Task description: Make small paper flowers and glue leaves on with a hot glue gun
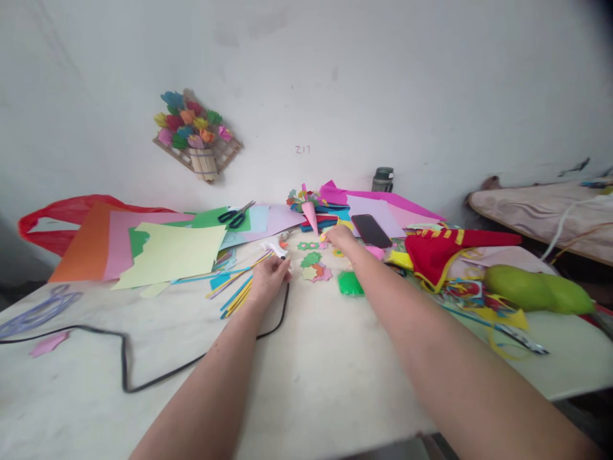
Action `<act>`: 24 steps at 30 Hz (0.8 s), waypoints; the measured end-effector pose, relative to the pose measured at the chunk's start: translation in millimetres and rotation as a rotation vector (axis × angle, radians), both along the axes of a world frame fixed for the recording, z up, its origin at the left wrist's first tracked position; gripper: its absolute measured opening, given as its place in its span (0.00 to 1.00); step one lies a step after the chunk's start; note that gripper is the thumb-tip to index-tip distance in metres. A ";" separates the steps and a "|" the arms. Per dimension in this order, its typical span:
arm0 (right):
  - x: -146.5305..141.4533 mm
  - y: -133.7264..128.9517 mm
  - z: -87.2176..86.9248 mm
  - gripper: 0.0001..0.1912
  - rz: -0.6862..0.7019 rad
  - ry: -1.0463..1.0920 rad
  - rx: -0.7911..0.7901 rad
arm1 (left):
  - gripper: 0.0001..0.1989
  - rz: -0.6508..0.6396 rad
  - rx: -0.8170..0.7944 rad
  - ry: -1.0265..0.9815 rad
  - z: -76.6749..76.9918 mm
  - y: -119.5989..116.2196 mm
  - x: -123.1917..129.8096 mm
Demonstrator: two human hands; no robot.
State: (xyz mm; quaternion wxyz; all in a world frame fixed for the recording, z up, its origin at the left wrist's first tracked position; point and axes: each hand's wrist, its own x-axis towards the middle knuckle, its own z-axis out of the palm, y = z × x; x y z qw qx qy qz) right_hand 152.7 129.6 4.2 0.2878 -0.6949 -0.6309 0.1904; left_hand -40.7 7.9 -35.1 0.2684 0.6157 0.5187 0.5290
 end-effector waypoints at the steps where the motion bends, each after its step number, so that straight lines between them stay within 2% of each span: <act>1: -1.0 -0.9 0.9 0.10 0.008 0.008 -0.009 | 0.15 0.000 0.001 0.005 0.4 -0.3 0.1; 5: -3.7 -2.8 5.7 0.14 0.016 -0.029 -0.062 | 0.15 0.006 -0.004 0.014 2.3 -1.3 0.4; 9: -3.6 -2.0 9.9 0.12 -0.026 -0.157 -0.094 | 0.15 0.014 -0.010 0.012 2.8 -1.6 0.5; 18: -3.6 -8.7 12.2 0.07 0.056 -0.257 0.001 | 0.15 0.014 -0.015 0.030 1.4 -1.5 -0.3; 24: -3.5 -2.4 5.9 0.21 0.073 -0.198 0.027 | 0.15 0.020 -0.007 0.047 3.1 -3.8 0.2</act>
